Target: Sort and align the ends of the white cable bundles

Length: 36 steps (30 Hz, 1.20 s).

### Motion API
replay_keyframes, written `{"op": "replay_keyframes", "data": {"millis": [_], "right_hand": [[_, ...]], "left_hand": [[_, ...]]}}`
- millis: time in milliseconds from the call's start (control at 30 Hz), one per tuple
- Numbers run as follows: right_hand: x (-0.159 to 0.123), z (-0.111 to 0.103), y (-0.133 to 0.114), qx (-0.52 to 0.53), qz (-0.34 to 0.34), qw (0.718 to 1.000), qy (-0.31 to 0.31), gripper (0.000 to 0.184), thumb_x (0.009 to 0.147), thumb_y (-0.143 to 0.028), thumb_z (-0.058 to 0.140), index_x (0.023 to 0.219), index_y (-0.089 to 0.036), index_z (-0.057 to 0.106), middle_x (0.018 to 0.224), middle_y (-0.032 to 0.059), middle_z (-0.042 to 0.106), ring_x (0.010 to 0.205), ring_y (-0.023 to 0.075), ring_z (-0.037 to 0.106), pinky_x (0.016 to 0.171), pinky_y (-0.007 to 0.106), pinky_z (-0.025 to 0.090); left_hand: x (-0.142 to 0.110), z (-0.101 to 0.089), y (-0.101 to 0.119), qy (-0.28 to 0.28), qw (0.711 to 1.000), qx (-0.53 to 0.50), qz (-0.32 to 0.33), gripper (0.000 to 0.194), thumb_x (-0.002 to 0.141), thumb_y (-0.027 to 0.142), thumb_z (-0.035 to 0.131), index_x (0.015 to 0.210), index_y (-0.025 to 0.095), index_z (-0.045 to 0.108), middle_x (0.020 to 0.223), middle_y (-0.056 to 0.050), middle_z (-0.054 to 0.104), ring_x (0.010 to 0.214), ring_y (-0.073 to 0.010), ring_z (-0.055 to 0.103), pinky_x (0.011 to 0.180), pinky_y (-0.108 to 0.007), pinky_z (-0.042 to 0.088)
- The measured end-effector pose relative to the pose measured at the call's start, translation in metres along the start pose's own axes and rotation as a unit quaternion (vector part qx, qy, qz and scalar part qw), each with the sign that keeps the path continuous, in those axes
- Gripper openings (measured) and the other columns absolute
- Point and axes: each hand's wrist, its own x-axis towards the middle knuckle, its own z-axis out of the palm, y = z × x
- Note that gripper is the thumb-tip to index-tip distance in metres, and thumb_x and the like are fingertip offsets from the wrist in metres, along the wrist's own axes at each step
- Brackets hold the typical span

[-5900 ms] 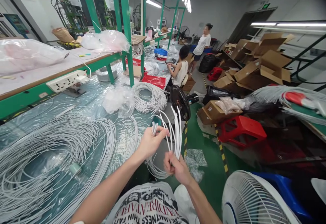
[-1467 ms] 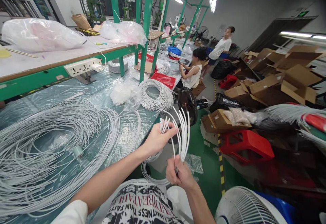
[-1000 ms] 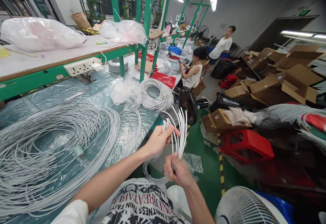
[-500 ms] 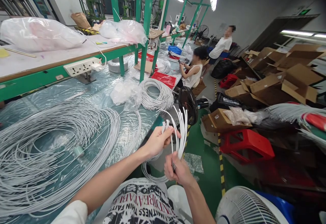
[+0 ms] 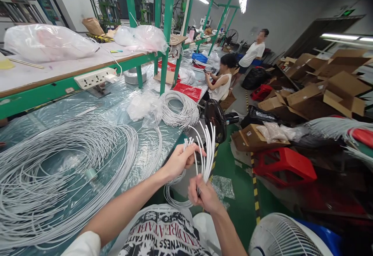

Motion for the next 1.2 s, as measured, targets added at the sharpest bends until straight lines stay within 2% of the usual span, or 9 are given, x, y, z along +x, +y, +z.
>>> {"op": "replay_keyframes", "data": {"millis": [367, 567, 767, 1000, 1200], "right_hand": [[-0.0003, 0.0004, -0.0003, 0.004, -0.006, 1.0, -0.002, 0.069, 0.088, -0.074, 0.047, 0.05, -0.017, 0.047, 0.033, -0.0074, 0.023, 0.029, 0.0046, 0.019, 0.032, 0.019, 0.017], [-0.0004, -0.0005, 0.001, -0.019, -0.018, 0.999, 0.023, 0.07, 0.087, -0.077, 0.046, 0.047, -0.018, 0.045, 0.032, -0.0069, 0.021, 0.029, 0.0057, 0.022, 0.032, 0.021, 0.018], [-0.0017, -0.0025, 0.0036, -0.026, -0.011, 0.999, 0.037, 0.072, 0.084, -0.08, 0.045, 0.045, -0.019, 0.044, 0.032, -0.0069, 0.019, 0.029, 0.0063, 0.022, 0.032, 0.021, 0.016], [-0.0024, -0.0023, 0.0034, -0.017, -0.021, 0.999, 0.027, 0.07, 0.087, -0.076, 0.046, 0.047, -0.018, 0.046, 0.033, -0.0069, 0.022, 0.029, 0.0054, 0.021, 0.032, 0.021, 0.016], [-0.0031, -0.0027, 0.0042, -0.015, -0.027, 0.999, 0.02, 0.069, 0.089, -0.073, 0.046, 0.048, -0.017, 0.047, 0.034, -0.0062, 0.025, 0.029, 0.0053, 0.021, 0.031, 0.021, 0.016]], "left_hand": [[0.0008, -0.0021, -0.0051, -0.005, 1.0, 0.008, 0.014, 0.057, 0.087, 0.063, 0.054, 0.093, 0.008, 0.068, 0.046, 0.01, 0.024, 0.042, -0.0053, 0.014, 0.043, -0.023, 0.011], [-0.0025, -0.0022, -0.0073, 0.03, 0.993, 0.098, 0.06, 0.051, 0.089, 0.06, 0.052, 0.094, 0.012, 0.066, 0.052, 0.008, 0.029, 0.048, -0.0067, 0.021, 0.049, -0.023, 0.02], [-0.0053, 0.0012, -0.0045, 0.055, 0.979, 0.176, 0.084, 0.037, 0.089, 0.049, 0.055, 0.092, 0.013, 0.064, 0.06, 0.005, 0.039, 0.054, -0.0087, 0.032, 0.053, -0.024, 0.024], [-0.0048, 0.0026, -0.0035, 0.053, 0.978, 0.178, 0.093, 0.033, 0.09, 0.044, 0.052, 0.09, 0.013, 0.063, 0.064, 0.004, 0.045, 0.057, -0.0092, 0.035, 0.056, -0.024, 0.027], [-0.0065, 0.0028, -0.0046, 0.053, 0.981, 0.167, 0.085, 0.036, 0.092, 0.047, 0.051, 0.091, 0.013, 0.064, 0.059, 0.006, 0.038, 0.053, -0.0082, 0.03, 0.057, -0.024, 0.028]]}}
